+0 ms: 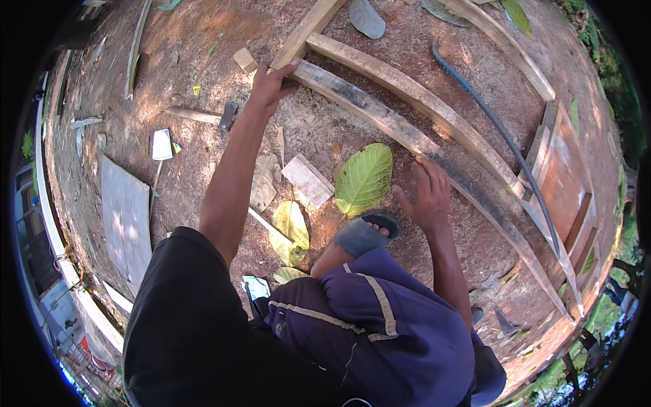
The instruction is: The person uses a hand saw to cut a long wooden plank on the ground. They position the plank, saw through it, then inspect and move the cut pieces.
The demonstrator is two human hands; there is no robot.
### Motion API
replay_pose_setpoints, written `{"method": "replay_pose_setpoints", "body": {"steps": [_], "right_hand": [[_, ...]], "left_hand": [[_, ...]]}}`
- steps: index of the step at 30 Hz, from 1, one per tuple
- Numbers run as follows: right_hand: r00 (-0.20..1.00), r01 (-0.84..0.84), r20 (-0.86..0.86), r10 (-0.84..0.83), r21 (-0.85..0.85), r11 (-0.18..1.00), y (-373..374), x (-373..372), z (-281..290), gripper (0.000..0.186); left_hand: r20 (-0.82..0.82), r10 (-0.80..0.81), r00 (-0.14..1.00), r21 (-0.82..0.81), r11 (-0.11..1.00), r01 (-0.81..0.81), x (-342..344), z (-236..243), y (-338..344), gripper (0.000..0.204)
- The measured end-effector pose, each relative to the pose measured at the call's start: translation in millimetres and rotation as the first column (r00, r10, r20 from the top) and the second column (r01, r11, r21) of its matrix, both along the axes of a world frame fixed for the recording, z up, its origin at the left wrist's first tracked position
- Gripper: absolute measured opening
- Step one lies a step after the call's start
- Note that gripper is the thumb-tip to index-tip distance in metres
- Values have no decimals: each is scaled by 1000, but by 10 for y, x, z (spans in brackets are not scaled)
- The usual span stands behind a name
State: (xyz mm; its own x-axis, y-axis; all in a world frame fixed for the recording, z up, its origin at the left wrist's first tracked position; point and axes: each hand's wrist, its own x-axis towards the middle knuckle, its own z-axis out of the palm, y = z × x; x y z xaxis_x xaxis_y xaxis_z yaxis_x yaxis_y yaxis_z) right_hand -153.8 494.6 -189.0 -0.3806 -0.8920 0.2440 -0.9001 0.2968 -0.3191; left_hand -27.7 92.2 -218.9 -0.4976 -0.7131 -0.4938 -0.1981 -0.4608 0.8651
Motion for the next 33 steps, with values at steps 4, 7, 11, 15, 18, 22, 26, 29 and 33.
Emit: {"method": "replay_pose_setpoints", "body": {"steps": [4, 7, 11, 15, 18, 22, 26, 29, 33], "right_hand": [[902, -258, 377, 209, 84, 963, -483, 855, -42, 65], [880, -239, 446, 163, 119, 964, -598, 1268, -110, 68], [892, -188, 447, 64, 238, 953, -660, 1408, -229, 75], [893, -131, 449, -23, 307, 943, -703, 1400, -224, 79], [883, -104, 462, -85, 368, 924, -769, 1407, -199, 79], [872, -71, 481, -88, 302, 951, -734, 1513, -370, 78], [883, -48, 462, -78, 257, 965, -673, 1523, -417, 76], [880, -24, 469, -73, 199, 980, -675, 1518, -371, 74], [874, 90, 463, -148, 145, 985, -722, 1413, -239, 70]], "left_hand": [[-37, 97, 995, -9, 995, -97, -12, -109, -5, 67], [-36, 82, 996, 16, 997, -81, 30, -99, -28, 68], [-66, 76, 995, 26, 997, -74, 43, -80, 12, 69], [-58, 98, 993, 31, 995, -96, 58, -89, 26, 68], [-17, 80, 997, 46, 996, -79, 33, -9, 83, 65], [-45, 103, 994, 58, 993, -100, 13, -22, 83, 61], [-77, 94, 993, 35, 995, -92, 20, -72, 71, 61], [-71, 117, 991, 38, 993, -115, 39, -69, 72, 63], [-92, 73, 993, 38, 997, -69, 7, -74, 85, 67]]}}
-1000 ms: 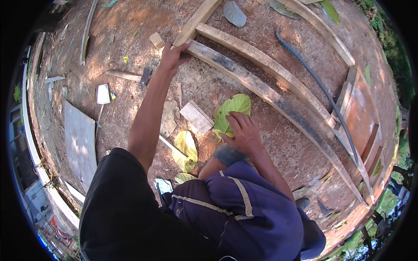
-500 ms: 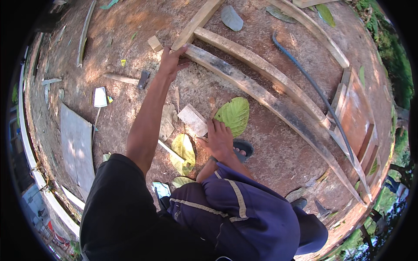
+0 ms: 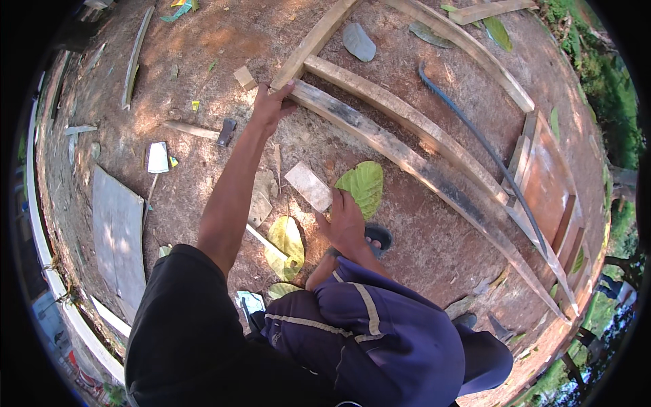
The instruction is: The person uses a hand saw to cut a long wooden plank on the ground. They position the plank, saw through it, then inspect and move the cut pieces.
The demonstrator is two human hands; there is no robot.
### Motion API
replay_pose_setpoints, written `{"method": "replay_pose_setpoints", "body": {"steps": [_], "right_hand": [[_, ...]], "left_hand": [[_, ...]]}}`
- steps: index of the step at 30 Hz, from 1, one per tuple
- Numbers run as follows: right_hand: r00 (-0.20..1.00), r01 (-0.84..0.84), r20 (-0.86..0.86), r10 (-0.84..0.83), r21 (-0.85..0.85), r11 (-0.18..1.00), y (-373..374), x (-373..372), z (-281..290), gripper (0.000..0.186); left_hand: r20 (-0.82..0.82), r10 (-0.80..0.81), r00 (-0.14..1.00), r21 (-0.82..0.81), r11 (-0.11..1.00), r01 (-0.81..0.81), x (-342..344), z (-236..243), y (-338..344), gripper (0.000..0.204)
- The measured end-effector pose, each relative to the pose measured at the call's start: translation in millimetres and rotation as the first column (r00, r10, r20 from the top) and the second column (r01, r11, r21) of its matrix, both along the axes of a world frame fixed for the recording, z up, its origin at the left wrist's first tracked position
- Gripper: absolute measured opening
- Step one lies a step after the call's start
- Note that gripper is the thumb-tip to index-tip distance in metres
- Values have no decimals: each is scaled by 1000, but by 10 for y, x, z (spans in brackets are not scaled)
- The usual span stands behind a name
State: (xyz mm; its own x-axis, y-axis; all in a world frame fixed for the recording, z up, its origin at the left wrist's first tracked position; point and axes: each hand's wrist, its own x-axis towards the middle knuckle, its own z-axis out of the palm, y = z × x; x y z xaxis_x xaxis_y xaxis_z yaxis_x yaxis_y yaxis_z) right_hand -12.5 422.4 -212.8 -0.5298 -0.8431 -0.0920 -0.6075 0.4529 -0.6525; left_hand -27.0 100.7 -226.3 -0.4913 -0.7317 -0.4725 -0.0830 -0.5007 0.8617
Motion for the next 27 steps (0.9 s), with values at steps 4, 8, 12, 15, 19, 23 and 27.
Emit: {"method": "replay_pose_setpoints", "body": {"steps": [4, 8, 12, 15, 19, 23, 27], "right_hand": [[999, 25, -23, -26, -53, 998, -155, -146, 21, 66], [999, 33, -39, -37, -97, 995, -329, -360, 66, 67], [991, 83, -102, -89, -57, 995, -501, -507, -16, 68], [996, 69, 58, -69, -3, 998, -741, -541, 59, 68], [998, 43, -45, -44, -22, 999, -936, -603, -71, 69], [996, 78, 31, -78, -19, 997, -1100, -585, -58, 69], [987, 129, 97, -126, -19, 992, -1195, -585, -175, 70]], "left_hand": [[-39, -27, 999, 1, 1000, 27, 108, -38, -76, 76], [-66, 24, 998, 48, 999, -21, 73, -9, -50, 86], [-76, 12, 997, 69, 998, -7, 50, 78, 5, 94], [-43, 3, 999, 23, 1000, -2, 110, 67, -98, 76], [-24, 47, 999, 27, 999, -46, 30, 88, -37, 64], [-5, 130, 991, 35, 991, -130, 37, 235, 23, 51], [11, 139, 990, 19, 990, -140, -17, 301, -8, 49]]}}
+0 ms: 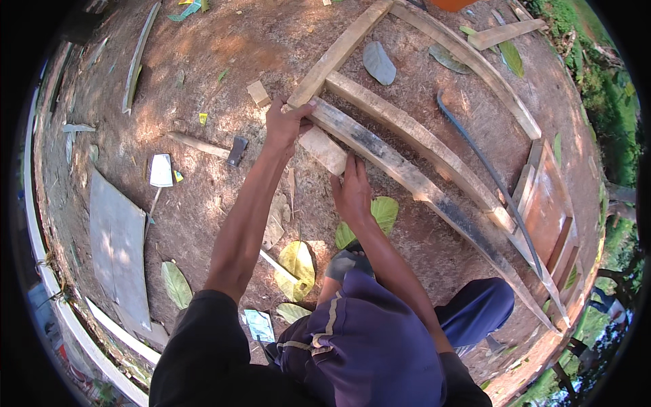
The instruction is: The person uses a hand saw to cut a long wooden plank on the ground. They position the plank, saw through it, then inspect and move the cut pieces.
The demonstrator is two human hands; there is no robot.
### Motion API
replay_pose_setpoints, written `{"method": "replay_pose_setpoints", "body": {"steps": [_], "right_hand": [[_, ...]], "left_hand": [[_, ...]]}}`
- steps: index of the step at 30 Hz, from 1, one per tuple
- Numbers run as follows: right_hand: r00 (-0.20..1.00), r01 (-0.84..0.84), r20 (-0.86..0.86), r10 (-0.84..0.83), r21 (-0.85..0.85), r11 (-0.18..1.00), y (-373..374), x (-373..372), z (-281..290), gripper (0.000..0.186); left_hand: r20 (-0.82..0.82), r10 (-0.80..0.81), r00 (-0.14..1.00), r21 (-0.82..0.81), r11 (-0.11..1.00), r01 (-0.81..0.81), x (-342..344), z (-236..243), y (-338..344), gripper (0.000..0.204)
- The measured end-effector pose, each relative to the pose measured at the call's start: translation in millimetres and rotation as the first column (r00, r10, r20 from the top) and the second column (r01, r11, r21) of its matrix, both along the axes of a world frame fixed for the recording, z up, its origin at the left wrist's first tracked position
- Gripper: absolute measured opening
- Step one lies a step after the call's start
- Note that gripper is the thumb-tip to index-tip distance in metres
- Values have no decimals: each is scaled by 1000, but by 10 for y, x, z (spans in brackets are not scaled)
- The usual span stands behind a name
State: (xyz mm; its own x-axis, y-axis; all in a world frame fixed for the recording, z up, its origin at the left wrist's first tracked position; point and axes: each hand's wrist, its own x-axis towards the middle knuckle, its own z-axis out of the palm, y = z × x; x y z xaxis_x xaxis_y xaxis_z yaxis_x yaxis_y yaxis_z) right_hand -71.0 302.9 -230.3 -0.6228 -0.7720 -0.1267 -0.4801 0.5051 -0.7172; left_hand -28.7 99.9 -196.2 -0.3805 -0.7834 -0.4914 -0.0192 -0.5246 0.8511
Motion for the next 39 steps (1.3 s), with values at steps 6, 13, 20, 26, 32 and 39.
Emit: {"method": "replay_pose_setpoints", "body": {"steps": [6, 13, 20, 26, 32, 39], "right_hand": [[994, 86, 63, -87, 20, 996, -40, 14, 68, 68], [992, 89, 103, -70, -194, 977, -350, -45, -39, 63], [981, 94, 191, -23, -376, 922, -300, 66, -235, 52], [928, 35, -324, -185, -419, 907, 76, -290, 463, 36], [975, -130, -201, 97, -157, 979, -146, -398, 647, 44], [979, 1, -204, -8, -34, 999, -428, -43, -78, 75]], "left_hand": [[2, 17, 1000, 7, 1000, -17, 0, 138, 12, 49], [-24, 8, 1000, 9, 1000, -8, 6, 205, 11, 46], [-17, 26, 1000, 30, 999, -25, -11, 193, 61, 44], [18, -51, 999, 34, 998, 50, 24, 179, 4, 61], [18, 49, 999, 30, 998, -50, -4, 143, 31, 41], [-25, -24, 999, 41, 999, 25, 1, 194, 54, 55]]}}
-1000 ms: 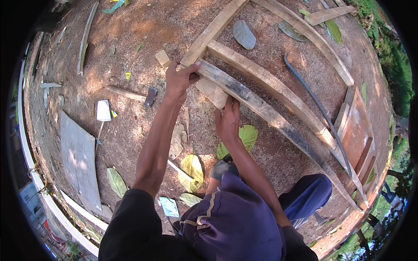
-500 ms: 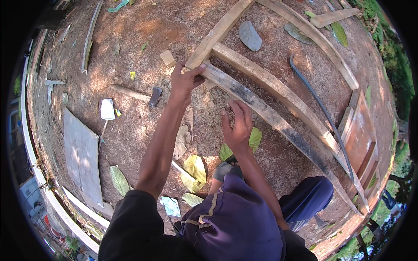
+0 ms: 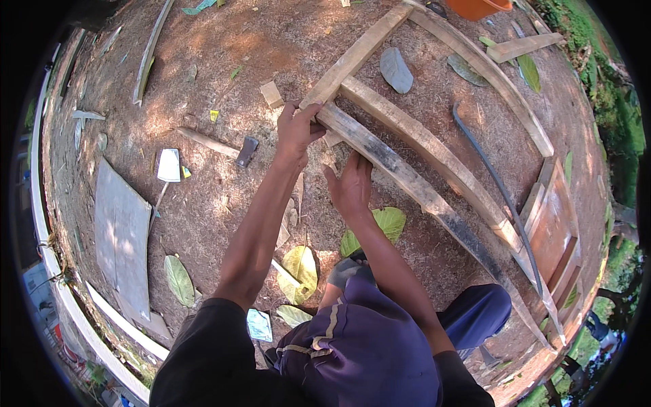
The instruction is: The person uses a hand saw to cut a long wooden plank on the ground. They position the plank, saw through it, then inspect and move the cut pieces.
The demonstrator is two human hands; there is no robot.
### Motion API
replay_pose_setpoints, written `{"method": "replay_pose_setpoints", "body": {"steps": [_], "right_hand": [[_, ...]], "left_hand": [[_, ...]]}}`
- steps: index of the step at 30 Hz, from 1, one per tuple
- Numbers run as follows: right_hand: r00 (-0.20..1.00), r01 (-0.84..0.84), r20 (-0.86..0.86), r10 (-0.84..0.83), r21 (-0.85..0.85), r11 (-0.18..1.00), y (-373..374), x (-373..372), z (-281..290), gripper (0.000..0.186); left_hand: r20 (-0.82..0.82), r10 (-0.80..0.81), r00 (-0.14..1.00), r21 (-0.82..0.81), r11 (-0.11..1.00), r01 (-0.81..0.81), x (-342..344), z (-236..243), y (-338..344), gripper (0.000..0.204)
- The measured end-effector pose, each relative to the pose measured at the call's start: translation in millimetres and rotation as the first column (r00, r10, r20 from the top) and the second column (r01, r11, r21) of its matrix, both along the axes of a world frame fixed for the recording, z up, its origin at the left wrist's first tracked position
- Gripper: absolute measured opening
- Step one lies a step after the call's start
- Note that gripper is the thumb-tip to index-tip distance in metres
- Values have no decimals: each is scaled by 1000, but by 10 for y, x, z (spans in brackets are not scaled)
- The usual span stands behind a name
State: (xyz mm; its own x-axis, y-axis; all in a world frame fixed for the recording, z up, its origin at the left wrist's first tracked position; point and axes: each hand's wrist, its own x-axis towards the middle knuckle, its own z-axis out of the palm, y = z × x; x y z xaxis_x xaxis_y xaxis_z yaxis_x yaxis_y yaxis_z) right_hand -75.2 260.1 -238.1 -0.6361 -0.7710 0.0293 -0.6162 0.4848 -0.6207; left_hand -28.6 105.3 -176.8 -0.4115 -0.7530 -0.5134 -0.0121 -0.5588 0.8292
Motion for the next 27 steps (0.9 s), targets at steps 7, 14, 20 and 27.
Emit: {"method": "replay_pose_setpoints", "body": {"steps": [7, 14, 20, 27], "right_hand": [[990, 119, -78, -120, -26, 993, -345, 31, -383, 69], [999, 38, 26, -41, 103, 994, -306, 14, -384, 69], [1000, -31, 7, 30, 72, 997, -292, -54, -487, 69], [993, -52, -108, 57, 51, 997, -151, 18, -239, 60]], "left_hand": [[37, 47, 998, -4, 999, -47, 9, 17, 24, 51], [51, 56, 997, -3, 998, -55, 30, 16, 29, 50], [51, 64, 997, 3, 998, -64, 14, -15, 24, 49], [70, 53, 996, -3, 999, -53, -16, 6, 37, 44]]}}
